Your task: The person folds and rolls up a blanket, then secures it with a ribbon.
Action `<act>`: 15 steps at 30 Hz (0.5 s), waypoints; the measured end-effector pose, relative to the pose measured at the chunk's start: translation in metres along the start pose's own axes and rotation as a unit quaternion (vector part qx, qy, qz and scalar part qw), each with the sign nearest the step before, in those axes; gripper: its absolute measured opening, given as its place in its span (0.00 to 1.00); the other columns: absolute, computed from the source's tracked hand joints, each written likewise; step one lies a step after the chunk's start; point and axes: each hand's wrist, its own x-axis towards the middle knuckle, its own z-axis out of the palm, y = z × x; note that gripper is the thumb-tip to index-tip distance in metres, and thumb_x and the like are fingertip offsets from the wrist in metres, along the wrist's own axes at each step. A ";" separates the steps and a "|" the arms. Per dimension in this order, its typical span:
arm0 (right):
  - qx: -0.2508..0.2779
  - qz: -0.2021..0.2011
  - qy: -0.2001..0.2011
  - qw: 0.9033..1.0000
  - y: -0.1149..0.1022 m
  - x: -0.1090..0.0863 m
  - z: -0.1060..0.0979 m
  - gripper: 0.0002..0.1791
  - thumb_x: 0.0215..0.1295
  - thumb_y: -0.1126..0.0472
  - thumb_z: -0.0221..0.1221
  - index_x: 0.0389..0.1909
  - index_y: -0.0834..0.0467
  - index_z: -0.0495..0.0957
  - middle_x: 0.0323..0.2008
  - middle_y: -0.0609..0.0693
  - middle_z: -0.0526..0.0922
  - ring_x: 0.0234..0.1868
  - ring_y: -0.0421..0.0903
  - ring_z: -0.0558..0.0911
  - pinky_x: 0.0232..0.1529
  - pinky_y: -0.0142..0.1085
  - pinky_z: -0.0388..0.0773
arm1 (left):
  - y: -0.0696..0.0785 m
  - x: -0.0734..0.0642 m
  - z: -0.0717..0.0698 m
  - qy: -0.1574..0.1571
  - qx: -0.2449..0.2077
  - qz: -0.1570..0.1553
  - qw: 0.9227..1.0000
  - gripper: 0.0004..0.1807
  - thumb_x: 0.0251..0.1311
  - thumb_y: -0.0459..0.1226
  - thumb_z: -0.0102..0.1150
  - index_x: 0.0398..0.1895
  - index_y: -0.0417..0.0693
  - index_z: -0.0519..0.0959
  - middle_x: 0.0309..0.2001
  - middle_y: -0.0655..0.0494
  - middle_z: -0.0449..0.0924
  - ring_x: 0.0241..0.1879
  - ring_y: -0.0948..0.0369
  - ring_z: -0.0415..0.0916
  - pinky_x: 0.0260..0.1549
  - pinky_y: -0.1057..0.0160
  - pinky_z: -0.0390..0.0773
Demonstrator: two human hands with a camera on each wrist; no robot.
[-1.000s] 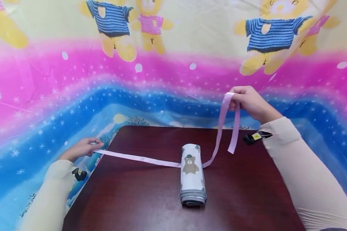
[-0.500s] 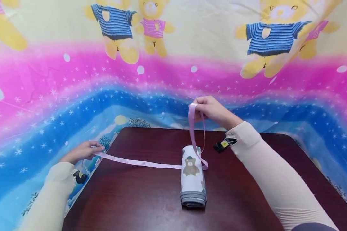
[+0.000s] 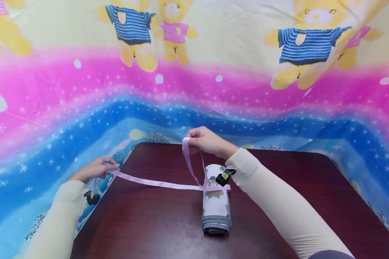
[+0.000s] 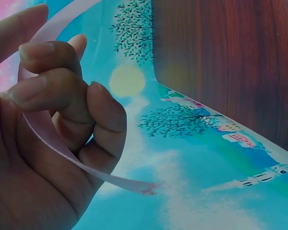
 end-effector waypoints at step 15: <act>-0.276 -0.043 -0.028 0.960 0.045 0.020 0.090 0.12 0.56 0.50 0.67 0.21 0.48 0.76 0.21 0.41 0.73 0.27 0.38 0.71 0.28 0.31 0.70 | 0.000 0.014 0.011 0.003 0.020 0.004 1.000 0.21 0.70 0.49 0.54 0.48 0.38 0.75 0.18 0.57 0.61 0.16 0.61 0.58 0.24 0.56 0.72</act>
